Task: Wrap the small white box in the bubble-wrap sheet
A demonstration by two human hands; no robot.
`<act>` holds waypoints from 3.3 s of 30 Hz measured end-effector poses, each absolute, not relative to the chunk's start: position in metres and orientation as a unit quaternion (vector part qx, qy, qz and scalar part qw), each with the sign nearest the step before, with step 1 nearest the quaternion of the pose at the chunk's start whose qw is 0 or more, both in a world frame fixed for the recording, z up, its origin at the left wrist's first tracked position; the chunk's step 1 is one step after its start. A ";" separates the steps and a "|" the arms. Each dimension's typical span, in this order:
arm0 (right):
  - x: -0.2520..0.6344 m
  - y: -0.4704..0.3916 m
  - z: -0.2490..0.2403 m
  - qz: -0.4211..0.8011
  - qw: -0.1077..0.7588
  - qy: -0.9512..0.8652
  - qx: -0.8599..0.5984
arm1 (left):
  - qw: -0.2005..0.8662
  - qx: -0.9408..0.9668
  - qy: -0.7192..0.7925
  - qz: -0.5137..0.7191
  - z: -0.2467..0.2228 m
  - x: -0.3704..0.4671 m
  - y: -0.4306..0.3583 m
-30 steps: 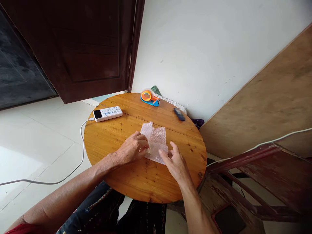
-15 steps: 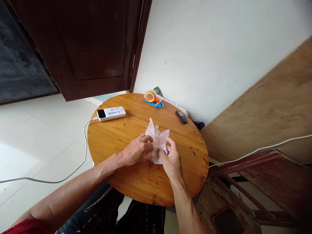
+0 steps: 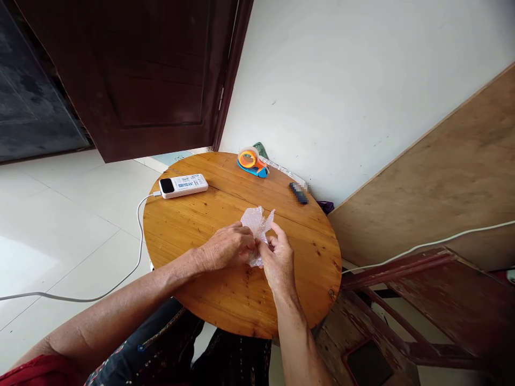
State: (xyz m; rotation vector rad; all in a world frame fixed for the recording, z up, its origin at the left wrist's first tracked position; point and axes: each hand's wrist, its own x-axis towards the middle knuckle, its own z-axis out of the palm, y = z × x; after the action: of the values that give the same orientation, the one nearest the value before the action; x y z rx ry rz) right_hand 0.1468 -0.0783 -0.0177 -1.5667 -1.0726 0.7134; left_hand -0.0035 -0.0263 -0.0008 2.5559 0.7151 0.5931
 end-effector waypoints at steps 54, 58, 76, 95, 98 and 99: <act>0.202 -0.006 -0.014 -0.032 0.299 -0.826 -0.478 | 0.366 0.843 0.279 0.279 -0.017 0.003 -0.032; 0.225 -0.004 -0.018 0.035 0.370 -0.703 -0.606 | 0.353 0.849 0.292 0.264 -0.019 0.002 -0.033; 0.204 0.008 -0.036 0.260 0.456 -0.542 -0.656 | 0.239 0.882 0.289 0.285 -0.015 0.001 -0.038; 0.211 0.006 -0.026 0.328 0.389 -0.525 -0.682 | 0.233 0.898 0.271 0.258 -0.007 0.003 -0.037; 0.208 0.008 -0.031 0.315 0.411 -0.535 -0.667 | 0.235 0.899 0.269 0.254 -0.008 0.003 -0.037; 0.206 0.009 -0.033 0.315 0.428 -0.531 -0.659 | 0.238 0.898 0.266 0.256 -0.008 0.004 -0.037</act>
State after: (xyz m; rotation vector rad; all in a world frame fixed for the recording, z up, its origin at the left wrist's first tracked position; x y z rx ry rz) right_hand 0.2064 0.0094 -0.0333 -1.6462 -1.3266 0.7873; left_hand 0.0036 -0.0368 -0.0079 2.4619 0.7293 0.7002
